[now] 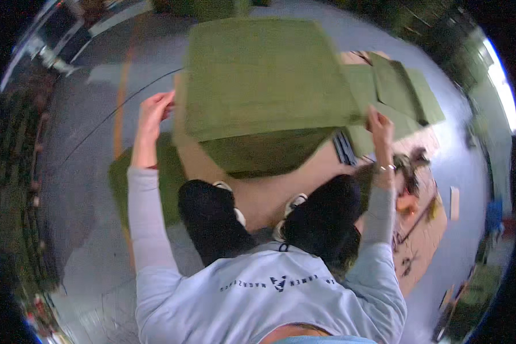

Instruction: Assembling green fabric storage bins by pulling the cover over a wire frame and securing it with a glue gun.

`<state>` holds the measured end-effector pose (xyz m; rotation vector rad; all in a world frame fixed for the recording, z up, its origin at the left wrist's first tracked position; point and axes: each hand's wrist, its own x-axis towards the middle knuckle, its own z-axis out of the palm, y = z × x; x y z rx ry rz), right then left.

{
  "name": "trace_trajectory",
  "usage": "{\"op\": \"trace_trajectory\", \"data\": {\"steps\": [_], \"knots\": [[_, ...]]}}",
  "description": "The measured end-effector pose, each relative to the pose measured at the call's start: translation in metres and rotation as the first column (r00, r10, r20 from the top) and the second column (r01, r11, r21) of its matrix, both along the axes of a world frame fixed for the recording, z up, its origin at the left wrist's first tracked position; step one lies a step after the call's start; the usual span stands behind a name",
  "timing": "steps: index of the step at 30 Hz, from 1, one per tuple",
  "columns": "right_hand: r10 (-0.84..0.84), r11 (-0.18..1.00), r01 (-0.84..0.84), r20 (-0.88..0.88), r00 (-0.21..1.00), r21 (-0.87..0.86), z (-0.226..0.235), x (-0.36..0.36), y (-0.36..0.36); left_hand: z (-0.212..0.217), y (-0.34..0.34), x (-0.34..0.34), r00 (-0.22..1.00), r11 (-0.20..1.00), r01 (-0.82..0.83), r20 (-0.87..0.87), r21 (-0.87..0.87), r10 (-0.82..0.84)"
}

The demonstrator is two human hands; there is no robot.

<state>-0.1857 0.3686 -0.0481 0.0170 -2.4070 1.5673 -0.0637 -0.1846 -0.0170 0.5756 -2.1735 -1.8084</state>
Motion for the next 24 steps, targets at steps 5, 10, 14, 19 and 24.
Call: {"op": "trace_trajectory", "data": {"steps": [5, 10, 14, 19, 24], "knots": [[0.031, 0.975, -0.018, 0.056, 0.998, -0.22, 0.014, 0.011, -0.043, -0.005, -0.013, 0.01, 0.997, 0.996, -0.057, 0.045, -0.072, 0.06], [0.133, 0.962, -0.096, 0.13, 0.983, -0.257, 0.021, 0.02, -0.031, -0.017, -0.01, -0.002, 0.998, 0.998, -0.067, -0.019, -0.017, 0.067], [0.179, 0.98, -0.175, 0.035, 0.983, -0.093, 0.011, 0.017, -0.028, -0.021, -0.011, -0.004, 0.995, 0.996, -0.089, -0.038, 0.011, 0.09], [0.07, 0.996, -0.073, -0.068, 0.995, -0.044, 0.013, 0.018, -0.032, -0.011, -0.004, -0.002, 0.994, 0.995, -0.104, -0.041, 0.001, 0.104], [0.071, 0.984, -0.078, -0.051, 0.996, -0.162, 0.009, 0.018, -0.034, -0.025, -0.011, -0.003, 0.994, 0.995, -0.097, -0.058, 0.014, 0.098]]}}
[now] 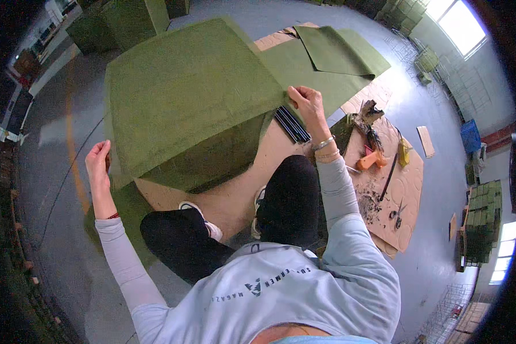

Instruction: Assembling green fabric storage bins by pulling the cover over a wire frame and securing it with a glue gun.

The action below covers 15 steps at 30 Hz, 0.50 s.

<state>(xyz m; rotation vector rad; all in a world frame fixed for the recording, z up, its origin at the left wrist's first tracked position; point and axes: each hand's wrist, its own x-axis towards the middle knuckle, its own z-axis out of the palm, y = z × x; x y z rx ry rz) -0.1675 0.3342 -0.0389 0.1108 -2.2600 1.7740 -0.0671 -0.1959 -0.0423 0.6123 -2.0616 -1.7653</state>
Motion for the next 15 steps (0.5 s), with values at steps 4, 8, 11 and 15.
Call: {"op": "trace_trajectory", "data": {"steps": [4, 8, 11, 15], "knots": [[-0.032, 0.999, 0.032, 0.029, 0.999, 0.012, -0.003, -0.003, 0.003, -0.003, 0.003, -0.004, 0.999, 1.0, -0.018, -0.04, -0.006, 0.018], [-0.007, 0.994, 0.013, 0.05, 0.999, -0.113, 0.0, 0.003, -0.005, -0.003, 0.001, 0.0, 1.0, 0.999, 0.0, 0.005, -0.037, 0.0], [-0.009, 0.998, 0.011, 0.033, 0.999, -0.065, -0.005, -0.002, 0.001, 0.001, 0.014, -0.001, 0.996, 0.999, -0.017, -0.081, 0.05, 0.021], [-0.024, 0.966, 0.039, 0.059, 0.998, -0.257, -0.009, 0.0, 0.003, -0.008, -0.003, -0.003, 0.998, 0.999, 0.02, -0.054, 0.027, -0.018]]}}
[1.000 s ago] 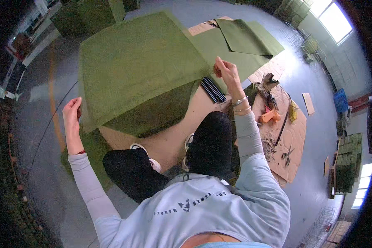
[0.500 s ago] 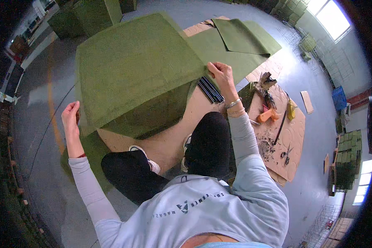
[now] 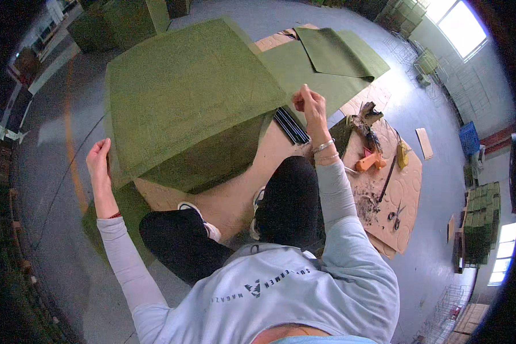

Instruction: Assembling green fabric storage bins by pulling the cover over a wire frame and securing it with a glue gun.

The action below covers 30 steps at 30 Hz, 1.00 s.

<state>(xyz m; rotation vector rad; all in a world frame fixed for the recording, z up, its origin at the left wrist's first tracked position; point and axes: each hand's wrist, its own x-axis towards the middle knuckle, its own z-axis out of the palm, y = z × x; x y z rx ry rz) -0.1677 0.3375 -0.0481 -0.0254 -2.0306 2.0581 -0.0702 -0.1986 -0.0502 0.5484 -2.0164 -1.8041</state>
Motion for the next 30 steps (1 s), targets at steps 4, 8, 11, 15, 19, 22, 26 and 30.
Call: {"op": "trace_trajectory", "data": {"steps": [4, 8, 11, 15, 19, 22, 26, 30], "knots": [[-0.063, 0.998, 0.064, 0.127, 0.99, -0.006, 0.002, 0.002, 0.01, 0.004, 0.008, 0.006, 0.999, 0.999, -0.014, 0.037, 0.036, 0.012], [0.042, 0.992, -0.053, 0.098, 0.994, 0.117, 0.003, 0.002, -0.003, -0.004, 0.006, 0.004, 0.999, 0.999, -0.028, 0.024, 0.016, 0.027], [0.019, 0.995, -0.023, 0.041, 0.999, 0.099, 0.003, 0.004, -0.009, -0.006, 0.009, -0.001, 0.998, 0.999, -0.04, 0.049, -0.018, 0.041], [0.06, 0.998, -0.059, 0.045, 0.997, -0.025, -0.004, 0.005, -0.012, -0.009, 0.006, -0.004, 0.998, 0.995, -0.055, 0.0, -0.088, 0.055], [0.066, 0.996, -0.065, 0.02, 0.998, -0.059, -0.007, 0.001, -0.028, 0.009, 0.015, 0.016, 0.99, 0.981, -0.137, 0.019, -0.137, 0.141], [-0.03, 1.0, 0.03, 0.095, 0.995, 0.002, -0.008, 0.003, -0.004, 0.009, 0.041, 0.005, 0.994, 0.972, -0.096, 0.029, -0.215, 0.104], [0.018, 0.994, -0.013, 0.046, 0.999, -0.106, 0.004, 0.01, -0.006, 0.013, 0.039, 0.006, 0.998, 0.998, -0.057, -0.023, 0.036, 0.058], [0.024, 0.994, -0.013, 0.094, 0.995, -0.113, -0.006, 0.004, -0.013, 0.013, 0.032, 0.015, 0.996, 0.979, -0.052, -0.062, 0.198, 0.065]]}}
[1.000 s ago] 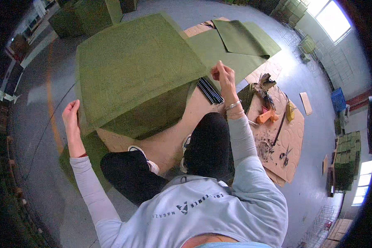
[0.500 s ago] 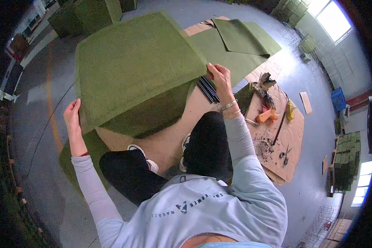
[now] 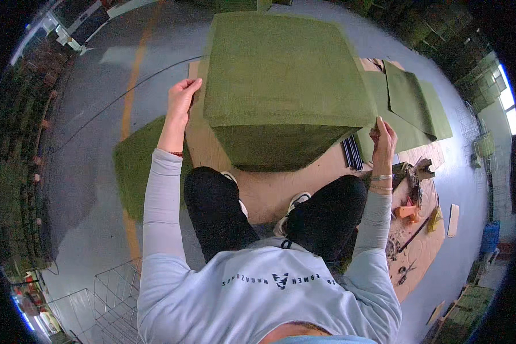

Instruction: Assembling green fabric storage bins by pulling the cover over a wire frame and securing it with a glue gun.

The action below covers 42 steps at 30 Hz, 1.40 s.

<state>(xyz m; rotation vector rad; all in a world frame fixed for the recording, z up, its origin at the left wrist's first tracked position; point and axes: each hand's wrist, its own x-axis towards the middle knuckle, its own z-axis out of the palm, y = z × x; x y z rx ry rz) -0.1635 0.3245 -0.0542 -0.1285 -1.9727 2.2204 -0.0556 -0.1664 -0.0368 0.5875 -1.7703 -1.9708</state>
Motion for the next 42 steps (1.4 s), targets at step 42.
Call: {"op": "trace_trajectory", "data": {"steps": [42], "knots": [[0.712, 0.208, 0.289, -0.348, 0.611, 0.934, 0.03, 0.093, -0.178, 0.015, 0.103, 0.047, 0.971, -0.074, 0.174, 0.183, -0.982, -0.155]]}}
